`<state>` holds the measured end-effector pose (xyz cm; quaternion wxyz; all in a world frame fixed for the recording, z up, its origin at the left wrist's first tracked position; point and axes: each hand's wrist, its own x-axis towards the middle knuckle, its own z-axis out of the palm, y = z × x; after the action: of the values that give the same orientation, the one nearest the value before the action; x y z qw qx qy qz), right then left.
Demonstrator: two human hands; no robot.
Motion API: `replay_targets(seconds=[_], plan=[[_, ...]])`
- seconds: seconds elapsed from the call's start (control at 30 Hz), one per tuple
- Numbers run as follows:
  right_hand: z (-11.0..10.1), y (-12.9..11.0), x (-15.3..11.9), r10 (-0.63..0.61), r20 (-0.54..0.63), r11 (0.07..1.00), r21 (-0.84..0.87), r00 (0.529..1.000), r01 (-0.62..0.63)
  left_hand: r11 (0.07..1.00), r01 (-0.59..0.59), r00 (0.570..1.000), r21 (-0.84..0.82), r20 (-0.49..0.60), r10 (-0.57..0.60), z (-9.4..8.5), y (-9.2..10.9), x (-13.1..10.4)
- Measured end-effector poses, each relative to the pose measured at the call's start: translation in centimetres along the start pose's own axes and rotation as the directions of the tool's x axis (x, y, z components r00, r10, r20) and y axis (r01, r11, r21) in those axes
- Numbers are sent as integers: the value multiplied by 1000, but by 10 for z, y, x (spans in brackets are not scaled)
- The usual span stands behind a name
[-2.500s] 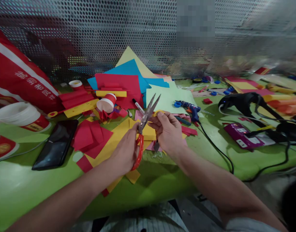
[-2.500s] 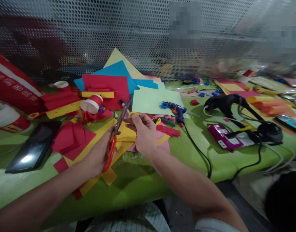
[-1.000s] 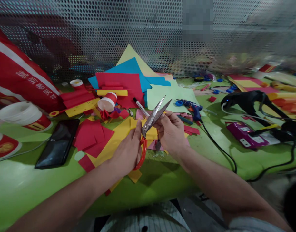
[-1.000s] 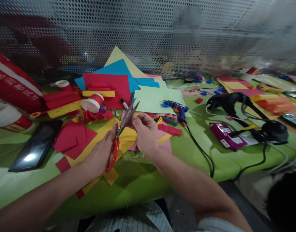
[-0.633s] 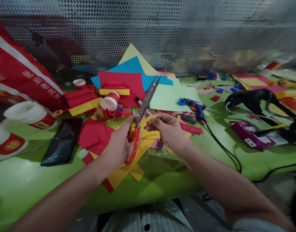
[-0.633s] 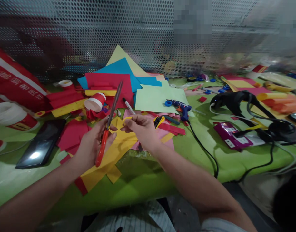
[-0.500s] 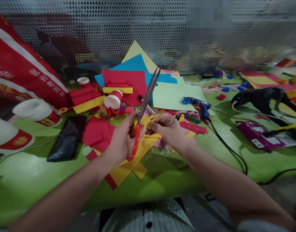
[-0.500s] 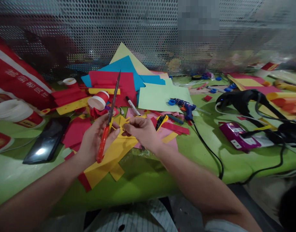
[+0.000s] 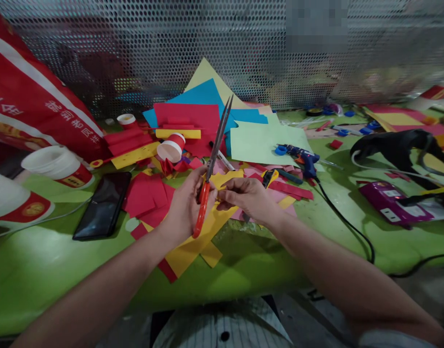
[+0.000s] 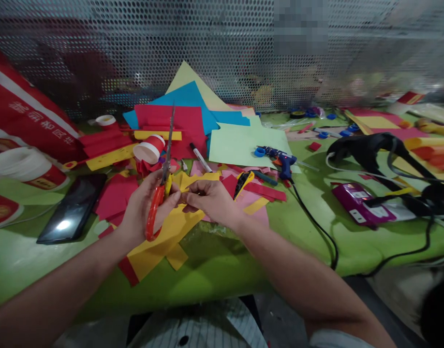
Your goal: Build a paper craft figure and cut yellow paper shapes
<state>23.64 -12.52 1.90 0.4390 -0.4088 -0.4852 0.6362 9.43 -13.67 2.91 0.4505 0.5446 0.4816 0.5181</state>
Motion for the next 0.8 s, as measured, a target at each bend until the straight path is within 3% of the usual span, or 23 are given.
replay_targets(seconds=[0.13,0.37,0.53,0.7,0.8], plan=[[2,2,0,40,-39,991,132,998,-35,998,-57,998,16,-13,57,0,-6,-1],[11,9,-1,-27,-144,961,270,989,66,991,-137,990,4,-27,137,5,-9,-6],[15,12,-2,-43,-193,939,327,980,106,984,-156,985,88,-67,162,6,-10,-6],[17,13,-1,-57,-222,945,301,973,124,969,-178,977,171,-89,195,9,-14,-4],[15,11,1,-55,-238,962,246,970,115,963,-168,983,209,-42,181,5,-12,-2]])
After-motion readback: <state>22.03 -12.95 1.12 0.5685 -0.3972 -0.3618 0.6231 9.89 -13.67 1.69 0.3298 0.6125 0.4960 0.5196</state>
